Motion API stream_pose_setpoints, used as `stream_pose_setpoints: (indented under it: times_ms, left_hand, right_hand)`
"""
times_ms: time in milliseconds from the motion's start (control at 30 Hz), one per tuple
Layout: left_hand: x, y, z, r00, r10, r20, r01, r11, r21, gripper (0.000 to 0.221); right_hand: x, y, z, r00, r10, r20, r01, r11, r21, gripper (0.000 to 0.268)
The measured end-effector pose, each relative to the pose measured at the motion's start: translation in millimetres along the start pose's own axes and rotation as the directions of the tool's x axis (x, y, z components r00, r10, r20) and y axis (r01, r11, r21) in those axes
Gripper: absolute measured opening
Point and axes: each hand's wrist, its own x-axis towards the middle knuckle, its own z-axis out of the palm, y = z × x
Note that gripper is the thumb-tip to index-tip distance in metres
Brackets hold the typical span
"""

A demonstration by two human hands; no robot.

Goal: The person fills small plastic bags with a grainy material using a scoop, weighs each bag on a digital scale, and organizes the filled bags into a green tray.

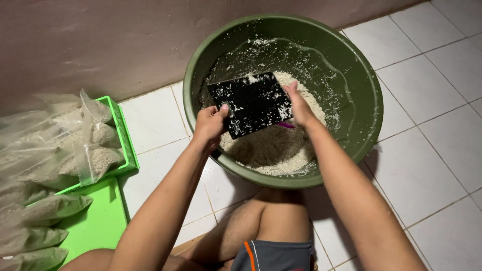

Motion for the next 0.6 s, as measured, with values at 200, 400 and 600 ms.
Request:
stream_pose_setpoints:
  times_ms: [200,400,600]
  left_hand:
    - [56.1,-41.4,5.4,0.967,0.035,-0.253,-0.026,0.999,0.038,0.031]
    - [44.4,-10.0,-13.6,0.960,0.131,-0.247,-0.123,0.991,0.048,0.027]
    - [40.9,-14.7,-0.7,0.965,0.158,-0.210,-0.142,0.986,0.086,0.028]
  right_hand:
    - [-76.6,-97.3,84.0,0.949,-0.166,0.268,0.314,0.428,-0.847,0.081]
    - [-62.8,-82.3,56.9,0.988,0.131,-0.082,-0.119,0.303,-0.946,0.091]
    - [-67.0,-86.7,90.1,0.898,-0.328,0.292,0.412,0.395,-0.821,0.089]
